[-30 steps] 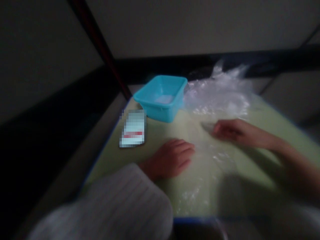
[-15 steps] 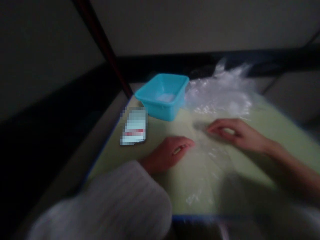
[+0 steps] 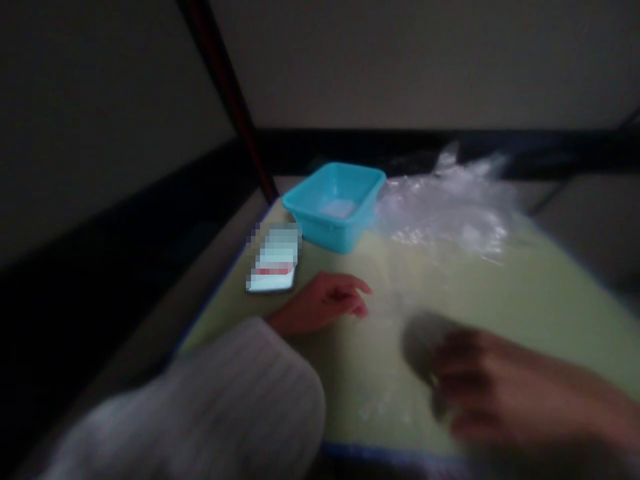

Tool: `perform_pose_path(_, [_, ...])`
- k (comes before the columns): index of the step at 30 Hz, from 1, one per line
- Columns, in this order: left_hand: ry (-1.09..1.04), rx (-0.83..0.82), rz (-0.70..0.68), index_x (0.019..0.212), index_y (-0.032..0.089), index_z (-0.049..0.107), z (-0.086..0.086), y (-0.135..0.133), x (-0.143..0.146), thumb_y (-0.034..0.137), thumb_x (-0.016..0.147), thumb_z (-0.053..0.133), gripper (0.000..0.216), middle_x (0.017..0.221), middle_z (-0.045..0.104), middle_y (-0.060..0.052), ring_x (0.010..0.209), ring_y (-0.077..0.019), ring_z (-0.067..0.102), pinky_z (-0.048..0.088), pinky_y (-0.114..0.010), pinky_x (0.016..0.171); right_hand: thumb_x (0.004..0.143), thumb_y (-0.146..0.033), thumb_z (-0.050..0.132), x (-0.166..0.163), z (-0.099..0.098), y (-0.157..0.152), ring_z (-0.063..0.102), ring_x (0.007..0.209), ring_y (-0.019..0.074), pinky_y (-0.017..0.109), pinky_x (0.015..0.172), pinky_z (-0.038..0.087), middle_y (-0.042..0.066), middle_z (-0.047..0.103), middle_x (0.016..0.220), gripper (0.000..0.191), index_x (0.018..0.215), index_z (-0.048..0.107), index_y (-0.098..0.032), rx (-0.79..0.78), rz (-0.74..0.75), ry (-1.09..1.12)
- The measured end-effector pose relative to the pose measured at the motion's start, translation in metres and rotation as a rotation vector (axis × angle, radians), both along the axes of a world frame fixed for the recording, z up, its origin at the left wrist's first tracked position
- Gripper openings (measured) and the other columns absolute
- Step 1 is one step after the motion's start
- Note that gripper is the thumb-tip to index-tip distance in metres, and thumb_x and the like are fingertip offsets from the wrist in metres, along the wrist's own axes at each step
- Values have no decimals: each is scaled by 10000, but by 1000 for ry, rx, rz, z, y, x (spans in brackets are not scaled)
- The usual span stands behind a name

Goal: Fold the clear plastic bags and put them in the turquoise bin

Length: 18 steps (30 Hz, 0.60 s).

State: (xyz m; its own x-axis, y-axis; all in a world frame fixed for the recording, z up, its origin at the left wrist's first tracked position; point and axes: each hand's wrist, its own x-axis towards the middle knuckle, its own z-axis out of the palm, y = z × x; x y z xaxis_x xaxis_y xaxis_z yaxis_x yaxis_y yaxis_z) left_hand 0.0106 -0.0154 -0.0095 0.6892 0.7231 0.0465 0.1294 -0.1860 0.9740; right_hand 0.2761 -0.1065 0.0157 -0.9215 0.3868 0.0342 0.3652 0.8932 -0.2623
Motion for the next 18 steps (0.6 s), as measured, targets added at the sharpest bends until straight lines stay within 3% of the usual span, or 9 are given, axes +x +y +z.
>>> perform_pose_path(4, [74, -24, -45, 979, 106, 617, -4, 1, -2, 257, 835, 573, 214, 751, 725, -72, 681, -122, 666, 509, -240, 666, 716, -342, 707, -9, -1, -13, 556, 591, 174, 334, 572, 405, 4, 635, 666, 168, 699, 633, -192, -97, -2, -37])
perform_pose_path(7, [107, -2, -45, 971, 110, 626, -5, 2, -1, 247, 832, 572, 202, 764, 729, -71, 684, -123, 667, 509, -241, 664, 766, -261, 644, -12, -7, -17, 590, 642, 187, 340, 616, 445, 29, 670, 728, 76, 756, 669, -190, -157, -9, -10])
perform_pose_path(12, [161, 34, -32, 956, 105, 635, -4, 1, 0, 222, 809, 584, 195, 765, 733, -74, 686, -135, 673, 509, -243, 661, 776, -285, 615, -10, -14, -18, 617, 732, 208, 334, 653, 488, 48, 692, 807, 120, 828, 685, -203, -319, -18, 68])
perform_pose_path(18, [150, 63, -57, 972, 105, 645, -6, 2, 0, 319, 835, 587, 261, 770, 727, -78, 690, -141, 667, 507, -249, 661, 734, -90, 566, -5, 10, -4, 614, 801, 182, 284, 695, 482, 35, 649, 799, 123, 774, 626, -190, -530, -145, 115])
